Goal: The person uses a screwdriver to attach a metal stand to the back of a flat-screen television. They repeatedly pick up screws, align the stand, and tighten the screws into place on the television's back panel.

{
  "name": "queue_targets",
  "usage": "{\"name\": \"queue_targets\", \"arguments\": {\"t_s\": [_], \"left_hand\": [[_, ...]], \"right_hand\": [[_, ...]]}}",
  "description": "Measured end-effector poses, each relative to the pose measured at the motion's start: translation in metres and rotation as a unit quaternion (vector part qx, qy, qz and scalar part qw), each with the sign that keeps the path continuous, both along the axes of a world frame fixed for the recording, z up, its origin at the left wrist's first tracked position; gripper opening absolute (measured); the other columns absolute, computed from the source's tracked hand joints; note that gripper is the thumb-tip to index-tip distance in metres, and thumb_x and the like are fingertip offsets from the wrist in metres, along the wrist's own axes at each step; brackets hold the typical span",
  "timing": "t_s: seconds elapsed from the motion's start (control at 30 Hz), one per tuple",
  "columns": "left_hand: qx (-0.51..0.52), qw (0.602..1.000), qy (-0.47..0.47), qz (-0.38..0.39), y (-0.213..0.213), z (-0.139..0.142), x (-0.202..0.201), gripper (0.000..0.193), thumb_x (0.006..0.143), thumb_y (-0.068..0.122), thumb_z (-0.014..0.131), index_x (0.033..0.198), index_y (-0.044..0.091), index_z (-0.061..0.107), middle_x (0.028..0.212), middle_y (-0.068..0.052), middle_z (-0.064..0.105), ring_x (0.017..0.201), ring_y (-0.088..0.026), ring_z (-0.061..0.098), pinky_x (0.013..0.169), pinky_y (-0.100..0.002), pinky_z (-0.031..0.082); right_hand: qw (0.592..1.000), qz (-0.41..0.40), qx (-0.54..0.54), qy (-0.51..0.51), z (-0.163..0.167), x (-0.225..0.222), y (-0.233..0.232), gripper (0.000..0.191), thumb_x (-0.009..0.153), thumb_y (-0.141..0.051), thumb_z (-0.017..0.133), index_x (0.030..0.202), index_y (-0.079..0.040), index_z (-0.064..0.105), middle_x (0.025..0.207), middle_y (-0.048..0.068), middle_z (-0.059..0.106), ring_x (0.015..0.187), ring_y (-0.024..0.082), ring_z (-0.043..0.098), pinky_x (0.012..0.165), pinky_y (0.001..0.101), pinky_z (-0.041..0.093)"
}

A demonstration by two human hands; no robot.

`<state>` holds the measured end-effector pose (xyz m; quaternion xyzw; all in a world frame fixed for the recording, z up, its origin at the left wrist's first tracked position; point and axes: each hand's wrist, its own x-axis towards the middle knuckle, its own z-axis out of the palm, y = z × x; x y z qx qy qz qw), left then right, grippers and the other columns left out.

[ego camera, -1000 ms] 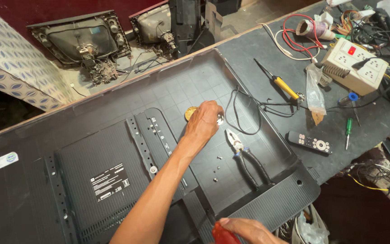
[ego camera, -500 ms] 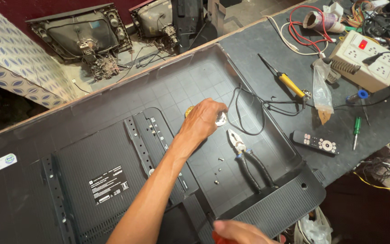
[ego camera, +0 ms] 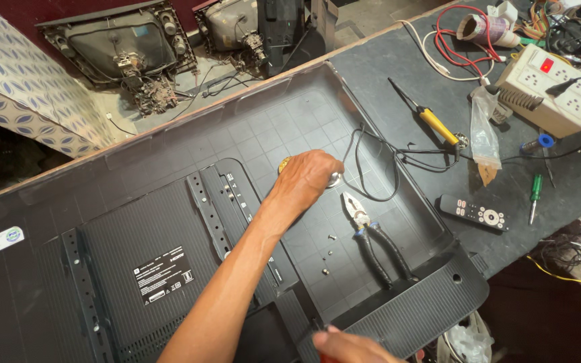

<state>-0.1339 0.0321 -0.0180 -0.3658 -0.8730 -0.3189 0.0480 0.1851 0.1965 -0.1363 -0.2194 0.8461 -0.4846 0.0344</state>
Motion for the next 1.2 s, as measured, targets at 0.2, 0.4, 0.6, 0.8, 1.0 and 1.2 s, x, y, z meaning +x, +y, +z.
{"name": "queue_targets", "arguments": {"t_s": [0.2,0.4,0.6,0.8,1.0,1.2], "left_hand": [[0.034,0.998,0.031,-0.036,-0.001,0.000,-0.005,0.031,0.068,-0.009,0.066,0.093,0.006,0.072,0.088,-0.014,0.070,0.091,-0.036,0.068,0.075,-0.047,0.054],[0.005,0.999,0.016,-0.030,-0.019,0.001,-0.003,0.026,0.071,-0.007,0.068,0.094,0.005,0.070,0.098,-0.012,0.067,0.103,-0.034,0.064,0.082,-0.044,0.054],[0.126,0.991,-0.005,0.036,-0.036,-0.005,-0.007,0.023,0.076,-0.007,0.067,0.093,0.006,0.074,0.094,-0.011,0.068,0.101,-0.033,0.063,0.087,-0.043,0.053],[0.096,0.995,0.015,0.026,-0.033,-0.004,0.000,0.023,0.070,-0.009,0.063,0.085,0.004,0.073,0.088,-0.012,0.066,0.097,-0.034,0.063,0.083,-0.044,0.052],[0.063,0.994,0.090,-0.021,-0.024,0.006,0.003,0.006,0.076,-0.003,0.064,0.078,0.002,0.067,0.086,-0.015,0.063,0.094,-0.035,0.062,0.082,-0.046,0.052],[-0.054,0.990,0.122,-0.047,-0.014,0.002,-0.010,0.005,0.080,0.004,0.062,0.077,0.006,0.065,0.089,-0.012,0.065,0.097,-0.031,0.065,0.081,-0.043,0.054]], "right_hand": [[0.981,0.051,0.163,-0.095,0.018,0.009,0.021,0.038,0.107,-0.037,0.067,0.141,-0.021,0.069,0.136,0.013,0.068,0.131,0.032,0.061,0.105,0.0709,0.025],[0.883,0.020,-0.343,-0.319,0.063,-0.018,0.033,0.063,0.103,-0.039,0.042,0.139,0.013,0.053,0.145,0.025,0.052,0.135,0.044,0.060,0.110,0.0577,0.053],[0.979,-0.133,-0.106,0.116,0.129,-0.018,-0.025,0.059,0.105,-0.008,0.062,0.156,-0.017,0.033,0.132,0.021,0.070,0.116,0.032,0.074,0.093,0.0424,0.069],[0.971,-0.170,-0.074,0.152,0.169,-0.025,-0.054,0.073,0.094,-0.003,0.066,0.155,-0.024,0.031,0.120,0.024,0.071,0.108,0.034,0.075,0.080,0.0395,0.070],[0.976,-0.140,-0.072,0.150,0.180,-0.030,-0.058,0.069,0.097,-0.003,0.066,0.154,-0.021,0.033,0.123,0.023,0.071,0.108,0.034,0.076,0.083,0.0416,0.070],[0.973,-0.142,-0.122,0.133,0.187,-0.031,-0.061,0.070,0.090,0.004,0.068,0.149,-0.019,0.038,0.131,0.033,0.062,0.105,0.036,0.078,0.077,0.0395,0.074]]}}
